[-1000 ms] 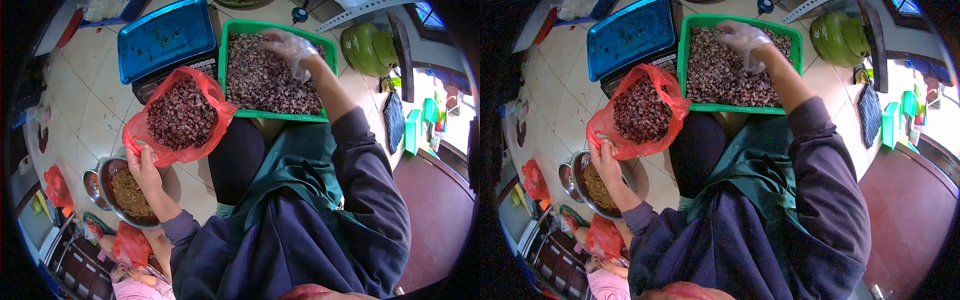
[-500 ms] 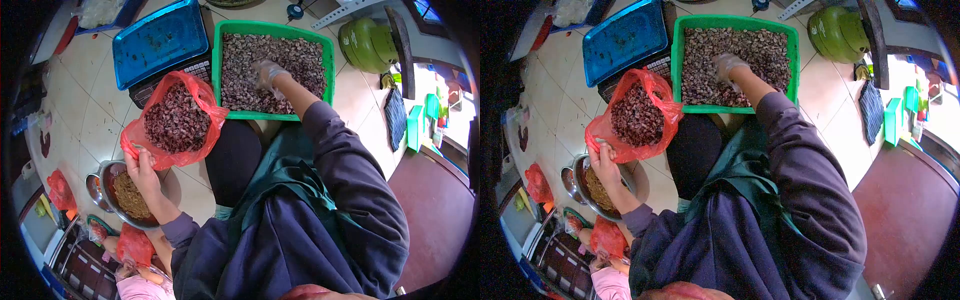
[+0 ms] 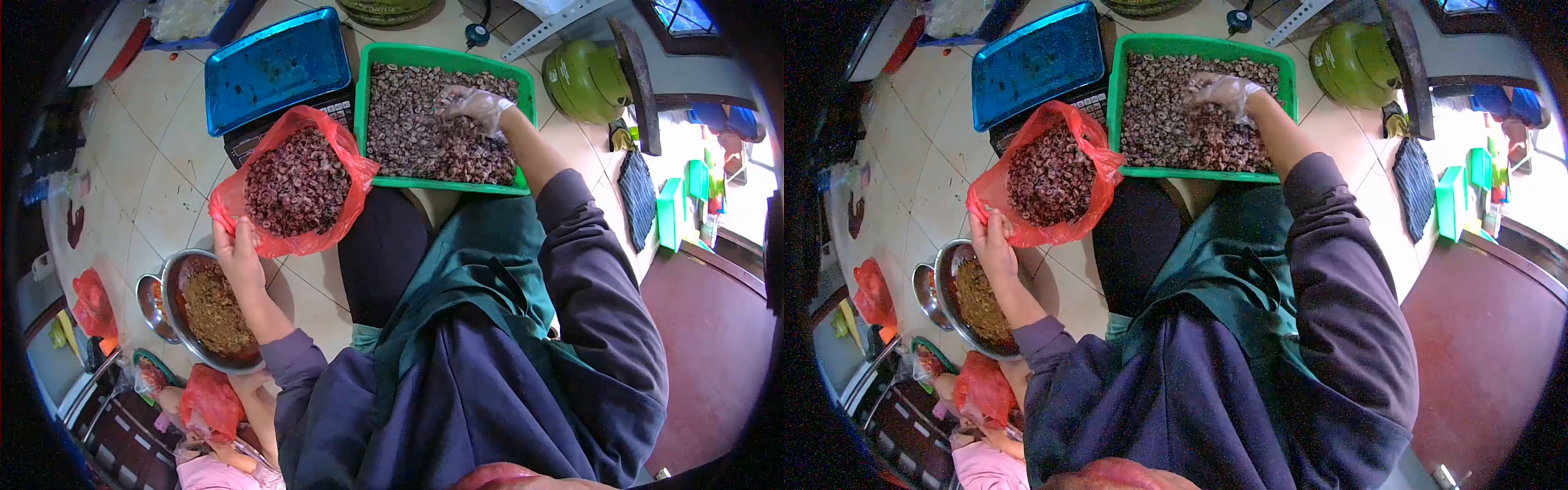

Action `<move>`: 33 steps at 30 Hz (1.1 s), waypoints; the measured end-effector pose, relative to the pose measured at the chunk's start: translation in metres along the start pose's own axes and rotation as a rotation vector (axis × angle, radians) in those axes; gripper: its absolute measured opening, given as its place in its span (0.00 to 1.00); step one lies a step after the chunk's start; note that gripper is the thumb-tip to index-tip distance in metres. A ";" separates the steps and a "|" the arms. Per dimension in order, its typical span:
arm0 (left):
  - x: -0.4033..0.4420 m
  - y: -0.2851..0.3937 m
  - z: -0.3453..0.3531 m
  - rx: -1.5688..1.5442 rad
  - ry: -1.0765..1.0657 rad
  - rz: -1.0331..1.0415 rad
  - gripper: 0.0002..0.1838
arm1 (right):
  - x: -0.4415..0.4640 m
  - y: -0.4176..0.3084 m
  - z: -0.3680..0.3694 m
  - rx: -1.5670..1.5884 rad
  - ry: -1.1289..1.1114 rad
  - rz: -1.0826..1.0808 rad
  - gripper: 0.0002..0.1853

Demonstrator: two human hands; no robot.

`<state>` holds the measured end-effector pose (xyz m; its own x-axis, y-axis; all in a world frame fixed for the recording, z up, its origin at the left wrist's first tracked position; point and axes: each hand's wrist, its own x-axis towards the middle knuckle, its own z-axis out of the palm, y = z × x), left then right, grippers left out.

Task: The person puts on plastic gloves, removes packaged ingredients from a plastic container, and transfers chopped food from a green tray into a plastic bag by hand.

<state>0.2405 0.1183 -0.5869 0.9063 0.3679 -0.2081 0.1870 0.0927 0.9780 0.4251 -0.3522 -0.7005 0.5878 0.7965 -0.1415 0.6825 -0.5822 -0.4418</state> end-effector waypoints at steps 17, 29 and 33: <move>-0.001 0.003 0.006 -0.060 0.085 0.037 0.18 | 0.172 -0.288 -0.092 0.861 -0.305 0.224 0.27; -0.003 0.003 0.000 -0.038 0.053 -0.050 0.15 | 0.101 -0.093 -0.067 0.589 0.184 0.599 0.26; -0.003 0.008 0.002 0.012 0.063 -0.082 0.15 | 0.106 0.000 0.001 0.103 0.072 0.728 0.31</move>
<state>0.2401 0.1162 -0.5788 0.8623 0.4170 -0.2873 0.2640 0.1138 0.9578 0.4872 -0.2682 -0.7160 0.9058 0.1996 -0.3738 0.0667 -0.9383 -0.3394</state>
